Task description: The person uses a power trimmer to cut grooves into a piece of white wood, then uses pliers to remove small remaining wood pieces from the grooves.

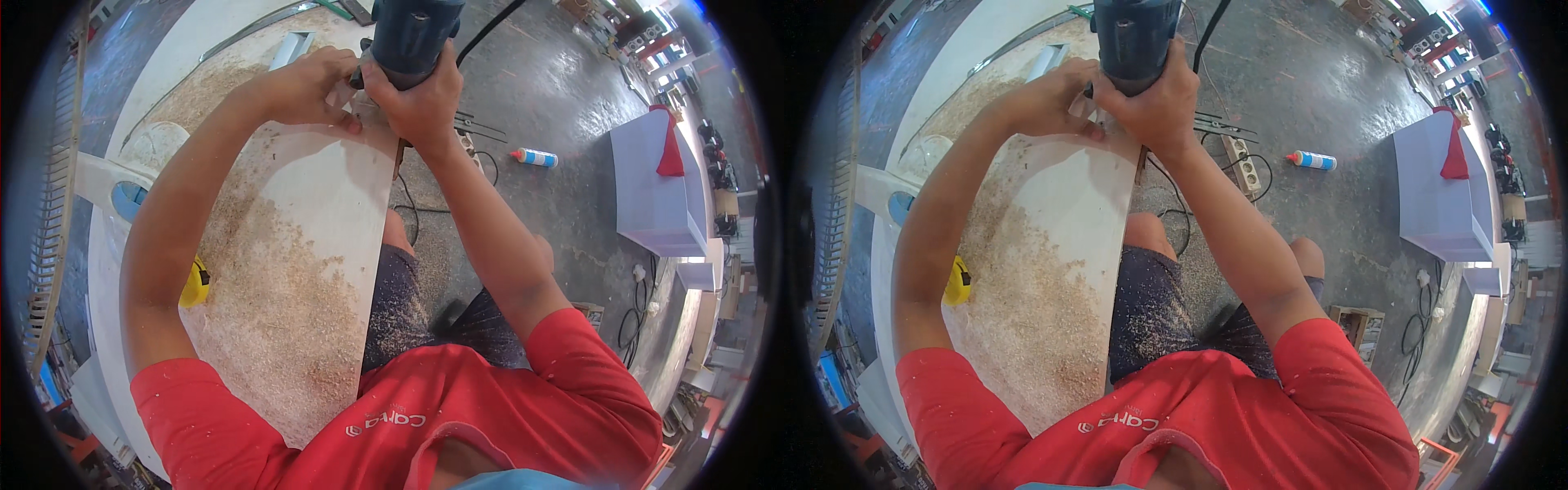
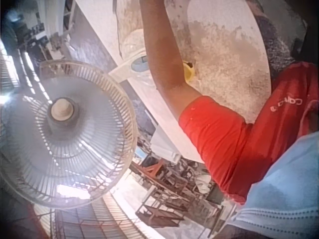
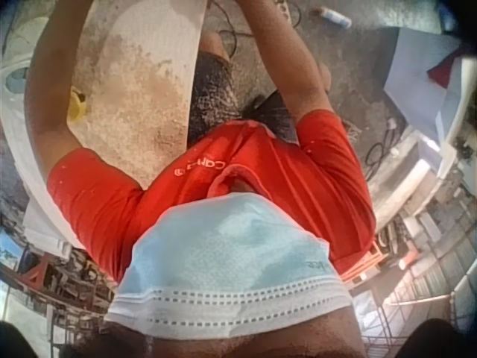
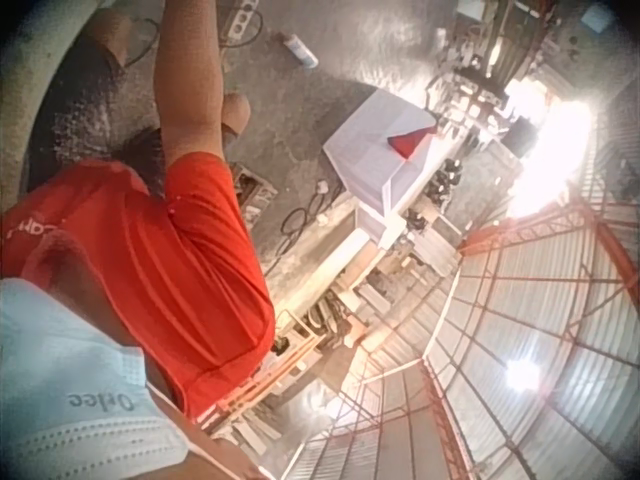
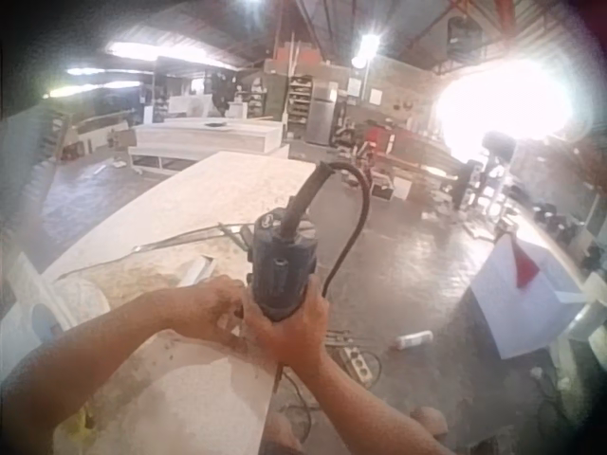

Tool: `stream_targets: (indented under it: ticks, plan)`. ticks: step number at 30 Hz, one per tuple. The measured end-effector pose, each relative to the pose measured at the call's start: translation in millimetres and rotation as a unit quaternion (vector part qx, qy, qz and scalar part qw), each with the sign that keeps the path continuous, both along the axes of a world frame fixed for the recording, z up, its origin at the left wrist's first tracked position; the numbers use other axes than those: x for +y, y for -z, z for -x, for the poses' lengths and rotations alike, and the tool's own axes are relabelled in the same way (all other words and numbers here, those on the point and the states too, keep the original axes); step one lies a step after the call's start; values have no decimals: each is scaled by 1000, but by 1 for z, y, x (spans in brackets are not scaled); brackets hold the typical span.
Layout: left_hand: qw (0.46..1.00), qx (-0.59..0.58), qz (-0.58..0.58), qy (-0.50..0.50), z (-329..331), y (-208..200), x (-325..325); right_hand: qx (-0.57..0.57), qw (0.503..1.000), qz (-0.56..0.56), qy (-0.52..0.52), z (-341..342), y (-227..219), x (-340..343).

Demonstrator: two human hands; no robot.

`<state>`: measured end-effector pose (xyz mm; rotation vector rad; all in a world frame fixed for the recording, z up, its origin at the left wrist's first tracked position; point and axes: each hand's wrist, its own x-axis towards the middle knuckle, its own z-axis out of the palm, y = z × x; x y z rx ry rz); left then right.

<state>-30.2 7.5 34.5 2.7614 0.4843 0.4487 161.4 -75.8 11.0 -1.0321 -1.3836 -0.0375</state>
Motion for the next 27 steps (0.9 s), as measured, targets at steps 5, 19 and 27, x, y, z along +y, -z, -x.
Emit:
stream_targets:
  ticks: [5,19,27]
  plan:
    - [995,72,63,-40,-4,-12,6,12,1000,26,-2,-2,-6,10]
    - [998,42,32,-35,1,-10,-3,-5,1000,-9,8,0,2,5]
    - [999,23,26,-17,2,-6,-3,6,1000,-6,-5,2,1,2]
